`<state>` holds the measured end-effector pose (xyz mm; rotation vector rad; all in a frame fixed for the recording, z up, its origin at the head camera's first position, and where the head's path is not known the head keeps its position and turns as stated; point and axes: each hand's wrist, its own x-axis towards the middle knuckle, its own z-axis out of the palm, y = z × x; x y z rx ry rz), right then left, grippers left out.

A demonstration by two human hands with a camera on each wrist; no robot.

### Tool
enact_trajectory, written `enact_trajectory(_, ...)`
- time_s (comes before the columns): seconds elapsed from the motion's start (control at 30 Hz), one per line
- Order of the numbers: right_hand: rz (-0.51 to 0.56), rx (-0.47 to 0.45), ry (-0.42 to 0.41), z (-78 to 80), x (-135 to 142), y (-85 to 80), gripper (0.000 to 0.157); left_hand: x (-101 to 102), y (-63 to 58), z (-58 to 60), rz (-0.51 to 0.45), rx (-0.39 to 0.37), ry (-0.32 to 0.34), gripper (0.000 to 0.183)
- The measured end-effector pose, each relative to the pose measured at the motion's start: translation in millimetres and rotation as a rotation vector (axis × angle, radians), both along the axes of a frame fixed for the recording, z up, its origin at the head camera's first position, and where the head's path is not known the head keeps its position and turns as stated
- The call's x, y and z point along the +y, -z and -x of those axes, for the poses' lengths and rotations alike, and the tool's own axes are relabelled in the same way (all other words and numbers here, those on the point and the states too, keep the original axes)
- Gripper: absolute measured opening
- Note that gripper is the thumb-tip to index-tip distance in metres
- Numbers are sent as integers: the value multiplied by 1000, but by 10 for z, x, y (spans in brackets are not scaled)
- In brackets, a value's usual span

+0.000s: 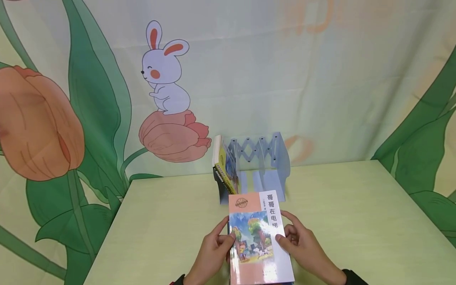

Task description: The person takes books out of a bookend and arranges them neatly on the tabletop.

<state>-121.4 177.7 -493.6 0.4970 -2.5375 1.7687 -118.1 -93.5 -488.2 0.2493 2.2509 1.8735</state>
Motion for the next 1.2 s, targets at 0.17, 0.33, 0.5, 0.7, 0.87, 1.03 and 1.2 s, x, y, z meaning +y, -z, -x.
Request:
enact_trajectory(0.17,0,-27,-7,-13,2,34,61,-9,47,-8,9,-19,8,67)
enact_trajectory(0.33,-10,-72,-3,-13,-4,80,61,-21,87,-14,11,-35,15,69)
enact_trajectory(0.5,-23,-85,-1,-10,-19,103,61,-32,113,-21,21,-40,16,69)
enact_trajectory(0.7,-19,-111,-15,0,-24,121,62,-27,101,-38,-1,-82,12,68)
enact_trajectory(0.87,-29,-106,-57,23,-12,140,62,-24,110,-46,-2,-118,16,65)
enact_trajectory(1.03,-33,-153,-80,37,-6,157,64,-23,140,-41,-8,-142,6,65)
enact_trajectory(1.2,-64,-183,-90,50,0,182,65,-17,161,-39,-2,-161,4,65)
